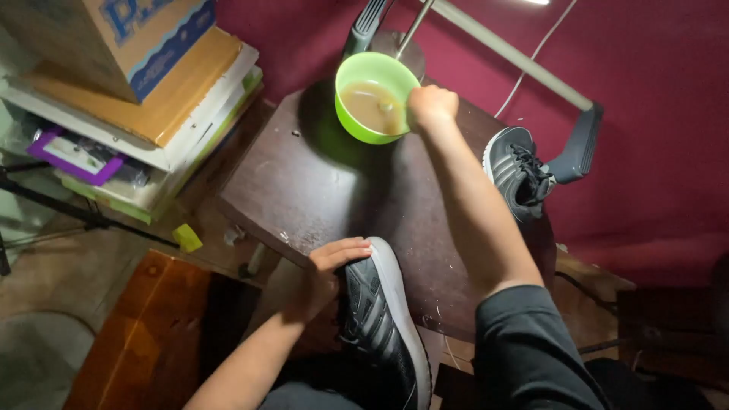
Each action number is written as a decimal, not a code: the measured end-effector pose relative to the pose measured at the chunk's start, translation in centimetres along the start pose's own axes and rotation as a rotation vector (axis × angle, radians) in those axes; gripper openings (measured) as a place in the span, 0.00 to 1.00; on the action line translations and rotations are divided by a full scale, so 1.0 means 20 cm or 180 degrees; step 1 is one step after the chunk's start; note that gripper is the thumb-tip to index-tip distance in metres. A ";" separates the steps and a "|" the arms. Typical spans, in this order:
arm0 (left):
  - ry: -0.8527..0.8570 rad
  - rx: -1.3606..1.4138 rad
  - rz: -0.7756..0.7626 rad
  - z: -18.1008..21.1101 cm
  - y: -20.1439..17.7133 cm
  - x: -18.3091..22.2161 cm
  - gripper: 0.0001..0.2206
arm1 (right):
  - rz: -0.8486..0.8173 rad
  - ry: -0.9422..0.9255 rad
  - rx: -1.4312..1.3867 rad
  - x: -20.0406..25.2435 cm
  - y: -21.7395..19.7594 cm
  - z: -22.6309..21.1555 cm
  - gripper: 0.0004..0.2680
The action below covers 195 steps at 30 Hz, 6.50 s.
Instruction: Cleaning the white sole of a black sneaker using a toothbrush and a cleaning solution in a bowl.
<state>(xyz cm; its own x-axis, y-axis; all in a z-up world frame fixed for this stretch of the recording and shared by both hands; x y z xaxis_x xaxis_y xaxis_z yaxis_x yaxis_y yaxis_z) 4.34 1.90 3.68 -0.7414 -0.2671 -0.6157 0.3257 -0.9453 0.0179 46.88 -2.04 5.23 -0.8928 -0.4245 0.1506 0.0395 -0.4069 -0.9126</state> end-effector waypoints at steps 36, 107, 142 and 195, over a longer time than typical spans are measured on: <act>0.0081 -0.0295 0.0094 -0.01 0.02 0.02 0.07 | 0.2356 -0.0288 -0.2869 0.79 0.08 0.05 0.20; 0.0246 -0.0723 -0.0836 0.08 0.12 -0.03 0.21 | -0.0038 -0.0060 -0.6719 1.93 0.37 0.26 0.30; 0.0629 -0.1615 -0.1011 0.27 0.22 -0.08 0.14 | -0.1354 -0.0394 -0.1694 2.36 0.12 0.20 0.30; 0.0813 -0.1439 -0.0613 0.25 0.18 0.08 0.16 | -0.0319 -0.0974 -0.2447 2.30 0.20 -0.04 0.30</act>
<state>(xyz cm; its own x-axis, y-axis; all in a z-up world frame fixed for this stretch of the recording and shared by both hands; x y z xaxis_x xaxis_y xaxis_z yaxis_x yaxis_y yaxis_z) 1.48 -2.93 6.65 -0.6650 0.0098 -0.7468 0.4595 -0.7829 -0.4195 5.54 -22.57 8.15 -0.7100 -0.6619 0.2403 -0.4501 0.1641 -0.8778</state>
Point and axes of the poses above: each hand's wrist, its own x-axis away from the middle knuckle, its own y-axis out of the palm, z = x × y, the point moved 6 cm from there along -x, towards the middle knuckle, and after that the axes turned 3 degrees about -z, right-handed, at the moved point
